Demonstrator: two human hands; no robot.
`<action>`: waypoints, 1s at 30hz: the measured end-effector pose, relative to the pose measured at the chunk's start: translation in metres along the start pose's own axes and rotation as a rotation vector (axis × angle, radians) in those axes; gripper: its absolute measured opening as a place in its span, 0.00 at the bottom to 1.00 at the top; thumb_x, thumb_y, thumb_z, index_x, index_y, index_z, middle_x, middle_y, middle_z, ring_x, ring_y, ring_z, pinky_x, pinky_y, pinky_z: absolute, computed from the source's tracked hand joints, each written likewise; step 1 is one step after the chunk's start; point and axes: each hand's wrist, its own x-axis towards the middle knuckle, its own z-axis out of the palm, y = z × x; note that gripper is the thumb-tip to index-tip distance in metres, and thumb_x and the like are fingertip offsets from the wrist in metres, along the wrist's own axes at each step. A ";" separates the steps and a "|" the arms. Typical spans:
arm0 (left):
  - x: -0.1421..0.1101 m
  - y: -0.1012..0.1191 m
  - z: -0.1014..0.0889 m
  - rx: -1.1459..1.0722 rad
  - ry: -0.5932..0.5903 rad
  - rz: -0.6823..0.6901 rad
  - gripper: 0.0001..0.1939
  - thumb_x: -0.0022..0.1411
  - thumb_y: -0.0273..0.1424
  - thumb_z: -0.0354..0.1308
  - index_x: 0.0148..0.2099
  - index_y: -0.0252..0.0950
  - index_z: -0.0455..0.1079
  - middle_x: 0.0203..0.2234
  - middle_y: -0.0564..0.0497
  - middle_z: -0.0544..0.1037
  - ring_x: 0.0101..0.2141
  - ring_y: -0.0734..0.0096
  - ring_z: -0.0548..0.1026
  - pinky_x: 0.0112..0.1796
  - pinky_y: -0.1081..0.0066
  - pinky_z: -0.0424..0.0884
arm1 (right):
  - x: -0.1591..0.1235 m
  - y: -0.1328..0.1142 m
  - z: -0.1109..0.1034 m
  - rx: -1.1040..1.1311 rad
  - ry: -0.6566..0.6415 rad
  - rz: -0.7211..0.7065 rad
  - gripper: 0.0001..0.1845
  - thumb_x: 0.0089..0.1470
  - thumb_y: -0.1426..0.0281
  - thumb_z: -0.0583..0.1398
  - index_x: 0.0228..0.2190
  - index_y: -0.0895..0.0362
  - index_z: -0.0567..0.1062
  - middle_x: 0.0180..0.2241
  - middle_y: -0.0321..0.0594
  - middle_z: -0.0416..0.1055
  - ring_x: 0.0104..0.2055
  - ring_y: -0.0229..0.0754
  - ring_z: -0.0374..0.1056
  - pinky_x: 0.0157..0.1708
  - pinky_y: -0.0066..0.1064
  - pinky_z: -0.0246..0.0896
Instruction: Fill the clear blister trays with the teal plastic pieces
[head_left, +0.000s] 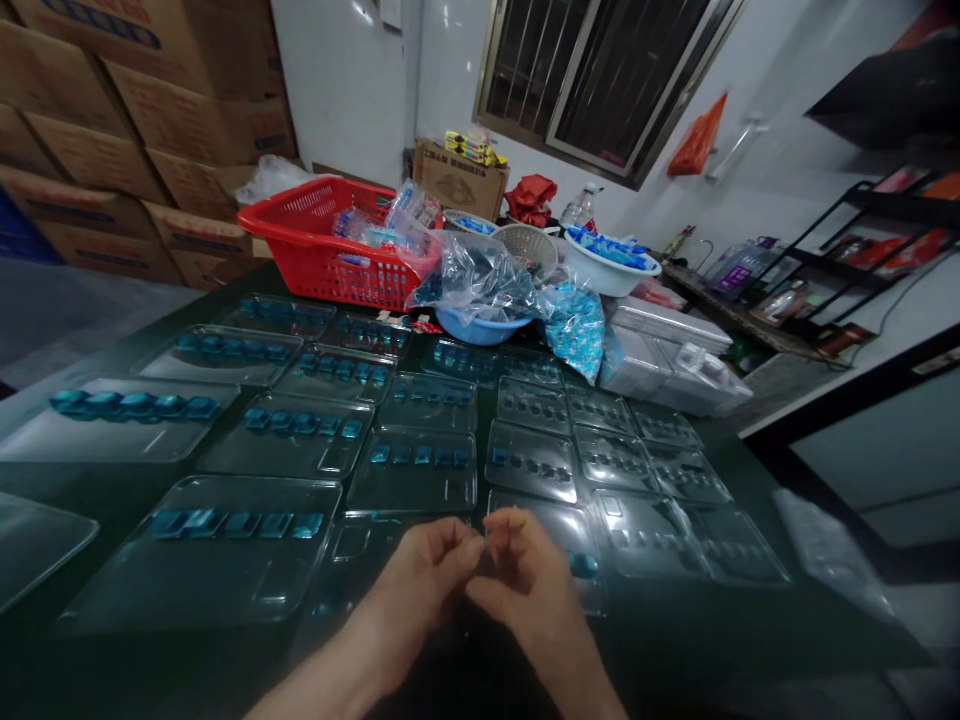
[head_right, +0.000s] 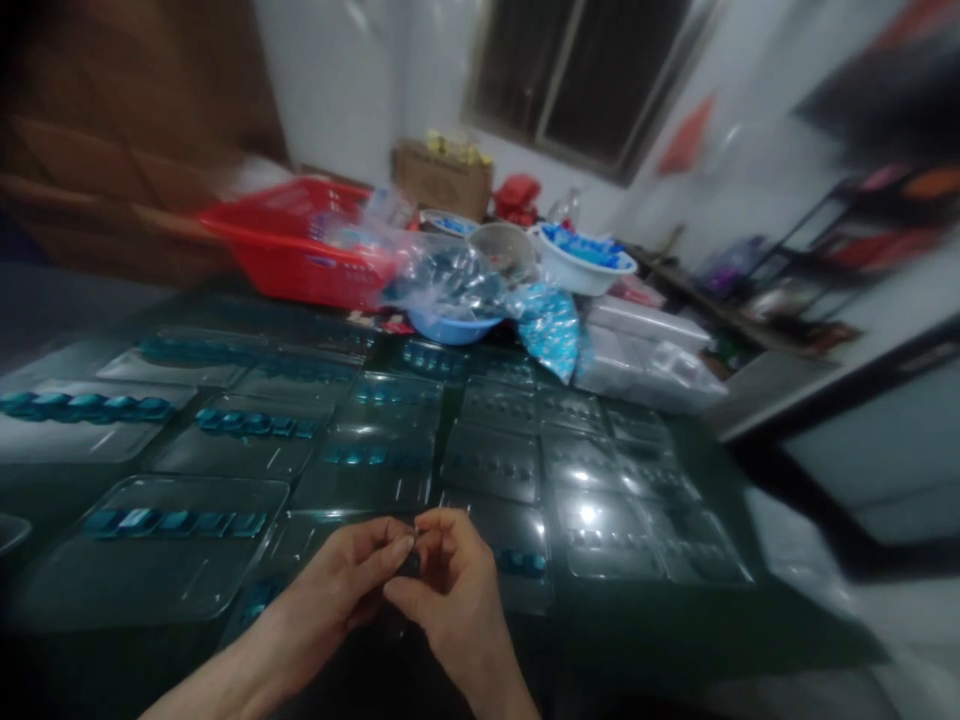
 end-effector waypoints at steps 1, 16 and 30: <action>-0.001 0.001 0.001 0.023 0.003 0.019 0.12 0.55 0.38 0.50 0.26 0.34 0.59 0.14 0.60 0.55 0.15 0.83 0.49 0.16 0.77 0.43 | 0.000 0.002 0.000 0.032 0.000 0.029 0.21 0.37 0.80 0.61 0.35 0.54 0.65 0.24 0.30 0.62 0.26 0.33 0.60 0.23 0.22 0.55; -0.009 0.010 0.008 0.385 0.085 0.314 0.11 0.57 0.33 0.48 0.25 0.35 0.63 0.20 0.54 0.64 0.24 0.74 0.61 0.25 0.76 0.57 | -0.010 0.015 0.001 0.234 0.034 0.042 0.11 0.40 0.76 0.61 0.23 0.56 0.63 0.22 0.29 0.59 0.21 0.30 0.55 0.20 0.21 0.51; -0.004 0.005 0.015 0.344 0.092 0.248 0.12 0.56 0.35 0.48 0.23 0.35 0.58 0.17 0.57 0.58 0.21 0.77 0.56 0.22 0.76 0.54 | -0.017 0.014 0.004 0.093 0.156 -0.104 0.12 0.42 0.76 0.60 0.29 0.54 0.63 0.26 0.30 0.58 0.27 0.32 0.57 0.26 0.23 0.54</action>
